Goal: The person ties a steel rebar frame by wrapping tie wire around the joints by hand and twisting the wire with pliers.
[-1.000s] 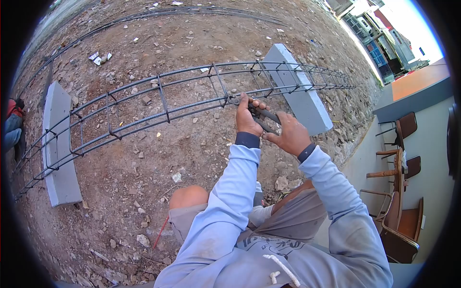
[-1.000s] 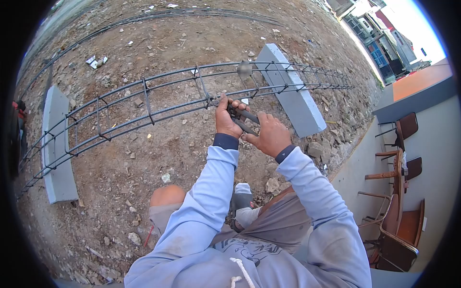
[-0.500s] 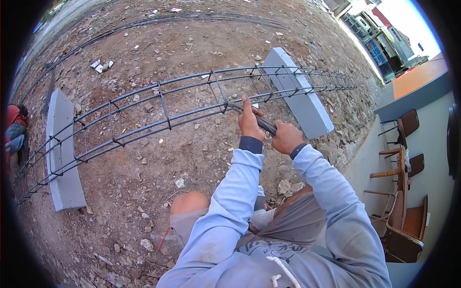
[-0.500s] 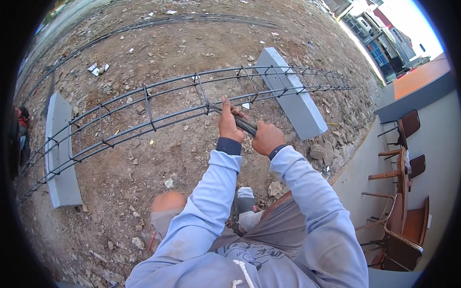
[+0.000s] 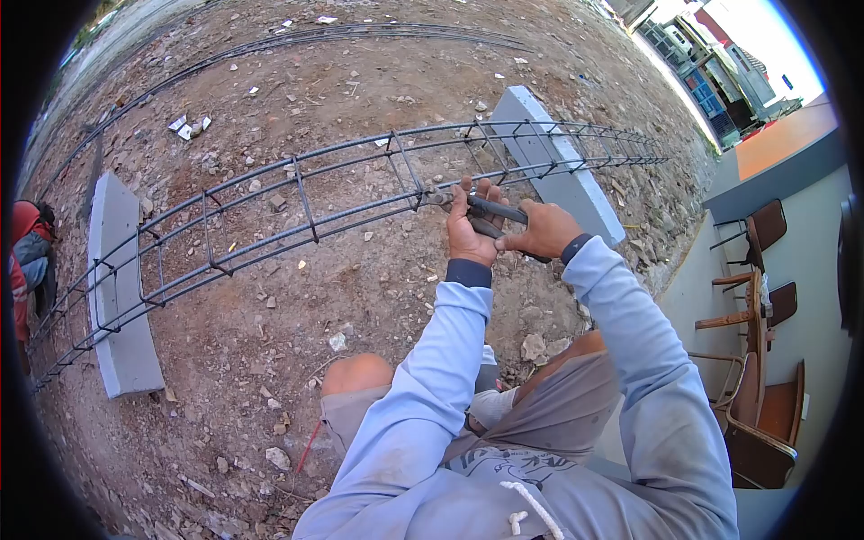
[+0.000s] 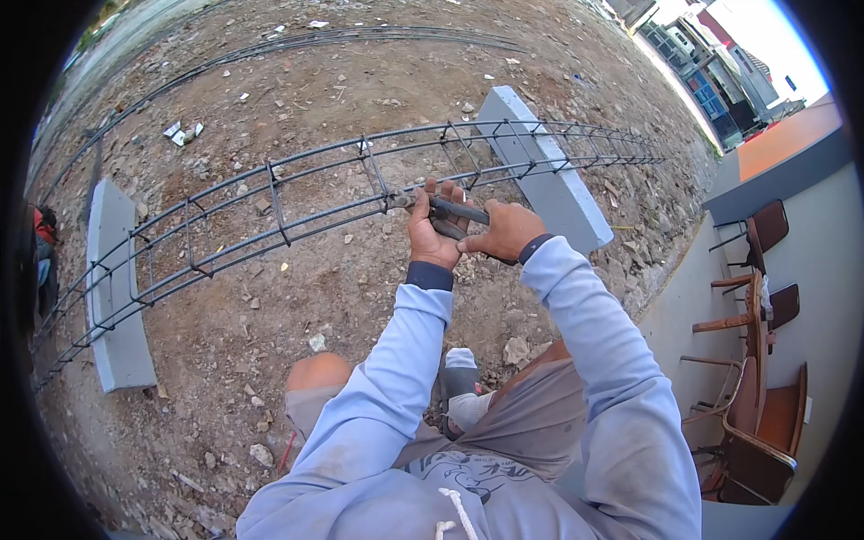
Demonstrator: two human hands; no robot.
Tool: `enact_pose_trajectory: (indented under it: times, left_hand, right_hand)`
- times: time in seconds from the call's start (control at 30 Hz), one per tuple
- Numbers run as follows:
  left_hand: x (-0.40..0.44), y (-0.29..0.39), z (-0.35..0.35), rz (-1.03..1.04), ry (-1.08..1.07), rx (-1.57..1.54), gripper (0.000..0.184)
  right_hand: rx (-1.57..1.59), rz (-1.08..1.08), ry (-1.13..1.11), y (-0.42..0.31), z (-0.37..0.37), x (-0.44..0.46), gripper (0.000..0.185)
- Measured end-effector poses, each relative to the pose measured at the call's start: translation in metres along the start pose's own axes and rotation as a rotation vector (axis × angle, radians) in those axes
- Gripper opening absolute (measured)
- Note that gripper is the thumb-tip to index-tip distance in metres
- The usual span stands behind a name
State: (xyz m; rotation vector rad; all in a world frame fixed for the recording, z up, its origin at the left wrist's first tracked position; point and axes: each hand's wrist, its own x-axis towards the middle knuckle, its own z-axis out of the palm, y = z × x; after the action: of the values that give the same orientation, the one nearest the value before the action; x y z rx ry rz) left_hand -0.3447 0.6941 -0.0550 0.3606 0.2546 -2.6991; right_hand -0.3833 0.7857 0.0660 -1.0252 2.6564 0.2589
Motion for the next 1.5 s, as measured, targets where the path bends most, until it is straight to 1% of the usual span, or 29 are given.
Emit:
enact_pose_trajectory:
  times: [0.1,0.13,0.23,0.27,0.33,0.37,0.4,0.47,0.53,0.57,0.63,0.67,0.7,0.83,0.93,1.03,1.07,1.17,1.2,1.27,1.3,1.4,1.43,1.47,1.5]
  left_hand:
    - [0.003,0.0,0.011,0.004,0.149,0.05,0.028]
    - [0.004,0.0,0.01,-0.011,0.179,0.064,0.026]
    - [0.008,0.003,0.01,-0.051,0.28,0.106,0.023]
    - [0.007,0.004,0.011,-0.057,0.324,0.121,0.022]
    - [0.002,0.004,0.021,-0.041,0.425,0.152,0.023]
    - [0.007,0.003,0.015,-0.014,0.409,0.196,0.023]
    - [0.011,0.004,0.009,0.013,0.393,0.24,0.024]
    - [0.018,0.002,-0.003,0.063,0.402,0.305,0.025]
    - [0.009,0.001,0.003,0.093,0.44,0.348,0.026]
    - [0.02,-0.001,-0.016,0.105,0.411,0.41,0.027]
    - [0.006,0.002,-0.009,0.119,0.387,0.512,0.033]
    - [0.005,0.003,-0.011,0.114,0.363,0.54,0.036]
    - [0.004,0.004,-0.015,0.119,0.319,0.564,0.035]
    - [-0.004,0.012,-0.029,0.191,0.139,0.673,0.035]
    - [-0.011,0.032,-0.038,-0.034,-0.058,0.48,0.048]
    - [-0.004,0.041,-0.056,-0.067,-0.17,0.492,0.055]
    - [0.002,0.042,-0.065,-0.042,-0.22,0.508,0.056]
    - [-0.011,0.033,-0.045,-0.128,-0.227,0.369,0.054]
    - [-0.024,0.023,-0.018,-0.114,-0.166,0.366,0.04]
    - [-0.003,0.026,-0.042,-0.155,-0.349,0.194,0.031]
    - [-0.002,0.025,-0.04,-0.17,-0.44,0.104,0.03]
    - [-0.002,0.023,-0.029,-0.159,-0.224,0.2,0.032]
    - [-0.002,0.019,-0.025,-0.116,-0.124,0.305,0.035]
    - [0.001,0.019,-0.029,-0.102,-0.108,0.332,0.034]
    - [0.0,0.017,-0.023,-0.091,0.004,0.354,0.035]
  right_hand:
    - [-0.101,-0.062,0.343,-0.009,0.015,-0.022,0.064]
    - [-0.081,-0.021,0.322,-0.012,0.022,-0.026,0.072]
    - [-0.371,-0.014,0.573,-0.012,0.055,-0.032,0.063]
    - [-0.339,0.02,0.602,-0.013,0.063,-0.029,0.061]
    - [-0.201,0.139,0.399,-0.021,0.063,-0.021,0.059]
    - [-0.131,0.194,0.3,-0.023,0.061,-0.016,0.058]
    - [-0.049,0.208,0.225,-0.022,0.06,-0.013,0.049]
    - [0.072,0.207,0.111,-0.014,0.069,-0.001,0.045]
    - [0.186,0.186,0.025,-0.01,0.068,0.0,0.042]
    - [0.238,0.161,0.051,-0.004,0.077,0.004,0.032]
    - [0.277,0.171,-0.078,-0.004,0.07,0.005,0.034]
    - [0.311,0.149,-0.083,-0.005,0.066,0.003,0.033]
    - [0.326,0.13,-0.131,0.0,0.074,0.011,0.038]
    - [0.385,0.121,-0.21,-0.007,0.07,0.007,0.036]
    - [0.407,0.115,-0.165,-0.009,0.081,0.006,0.036]
    - [0.498,0.11,-0.155,-0.011,0.084,0.002,0.042]
    - [0.618,0.173,-0.329,-0.012,0.078,0.001,0.04]
    - [1.168,0.125,-0.874,0.006,0.081,0.013,0.035]
    - [1.201,0.113,-0.938,0.005,0.078,0.013,0.031]
    - [1.207,0.149,-0.909,0.005,0.074,0.011,0.034]
    - [1.205,0.165,-0.897,0.005,0.072,0.01,0.035]
    - [0.739,0.04,-0.331,0.01,0.076,0.002,0.04]
    - [0.47,0.074,0.095,-0.007,0.059,-0.037,0.05]
    - [0.323,0.117,0.203,-0.015,0.074,-0.047,0.052]
    - [0.19,0.142,0.308,-0.027,0.088,-0.05,0.055]
